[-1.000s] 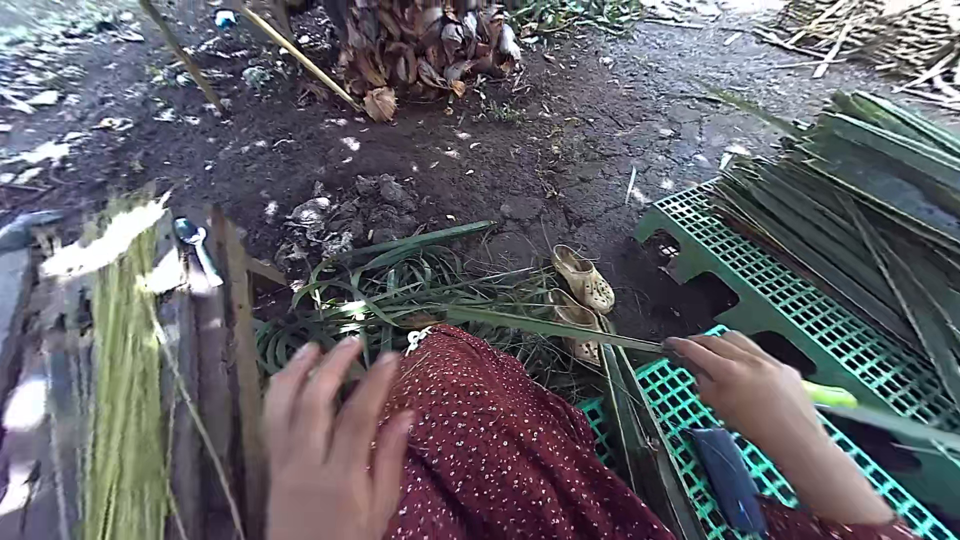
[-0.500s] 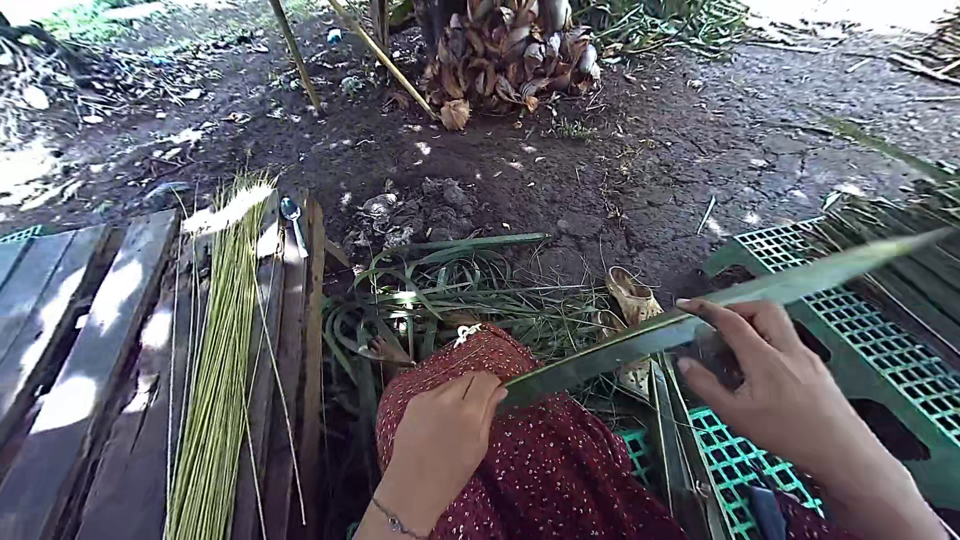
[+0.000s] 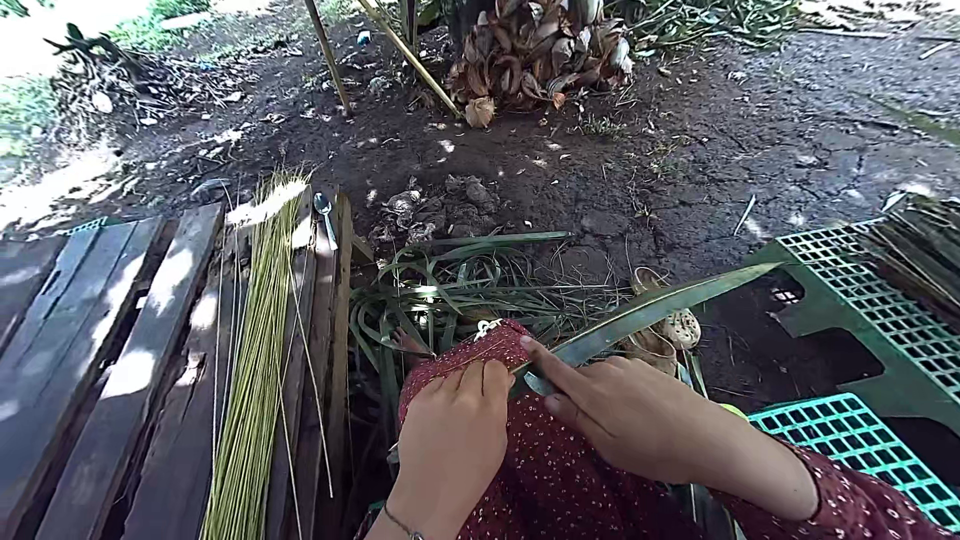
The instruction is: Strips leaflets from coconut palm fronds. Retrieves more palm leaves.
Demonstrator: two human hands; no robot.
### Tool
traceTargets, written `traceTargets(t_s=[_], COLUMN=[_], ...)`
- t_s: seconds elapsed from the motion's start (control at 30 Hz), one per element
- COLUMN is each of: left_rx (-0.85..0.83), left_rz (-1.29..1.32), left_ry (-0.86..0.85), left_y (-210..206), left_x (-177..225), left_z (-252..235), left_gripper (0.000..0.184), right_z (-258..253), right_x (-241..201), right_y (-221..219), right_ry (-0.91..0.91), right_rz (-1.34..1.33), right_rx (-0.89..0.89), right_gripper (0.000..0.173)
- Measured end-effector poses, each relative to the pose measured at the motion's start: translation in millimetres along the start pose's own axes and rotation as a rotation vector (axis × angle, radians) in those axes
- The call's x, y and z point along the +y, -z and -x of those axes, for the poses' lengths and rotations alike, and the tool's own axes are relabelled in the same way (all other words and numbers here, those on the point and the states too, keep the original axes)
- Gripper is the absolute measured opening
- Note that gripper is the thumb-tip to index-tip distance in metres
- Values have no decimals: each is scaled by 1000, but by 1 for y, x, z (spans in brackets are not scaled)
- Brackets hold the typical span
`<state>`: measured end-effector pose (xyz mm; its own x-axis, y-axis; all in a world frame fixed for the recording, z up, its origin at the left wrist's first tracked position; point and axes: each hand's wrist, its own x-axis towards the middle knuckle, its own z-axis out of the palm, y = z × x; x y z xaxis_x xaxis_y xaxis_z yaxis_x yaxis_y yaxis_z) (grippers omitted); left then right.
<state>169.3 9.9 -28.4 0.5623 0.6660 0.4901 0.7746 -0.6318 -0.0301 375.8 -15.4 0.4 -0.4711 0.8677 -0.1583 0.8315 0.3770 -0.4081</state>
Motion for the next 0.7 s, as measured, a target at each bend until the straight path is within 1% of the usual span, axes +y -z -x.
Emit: traceTargets(t_s=[0.07, 0.4, 0.47, 0.53, 0.6, 0.63, 0.7], left_rx=[5, 17, 15, 12, 11, 7, -22], left_rz=[-7, -17, -16, -12, -1, 2, -9], left_ry=[0, 10, 15, 21, 33, 35, 28], left_y=[0, -6, -8, -9, -6, -3, 3], left_x=[1, 5, 4, 2, -2, -6, -14], left_z=[2, 8, 9, 11, 17, 21, 29], left_gripper=[30, 31, 31, 32, 34, 35, 37], right_z=[-3, -9, -10, -10, -12, -14, -16], right_x=[-3, -4, -4, 2, 20, 32, 57], right_y=[3, -4, -7, -13, -20, -20, -15], right_ry=[-23, -77, -94, -122, -201, -266, -394], right_rz=[-17, -42, -34, -19, -22, -42, -77], right_rx=[-73, -119, -94, -30, 76, 74, 11], right_gripper=[60, 61, 61, 60, 57, 55, 54])
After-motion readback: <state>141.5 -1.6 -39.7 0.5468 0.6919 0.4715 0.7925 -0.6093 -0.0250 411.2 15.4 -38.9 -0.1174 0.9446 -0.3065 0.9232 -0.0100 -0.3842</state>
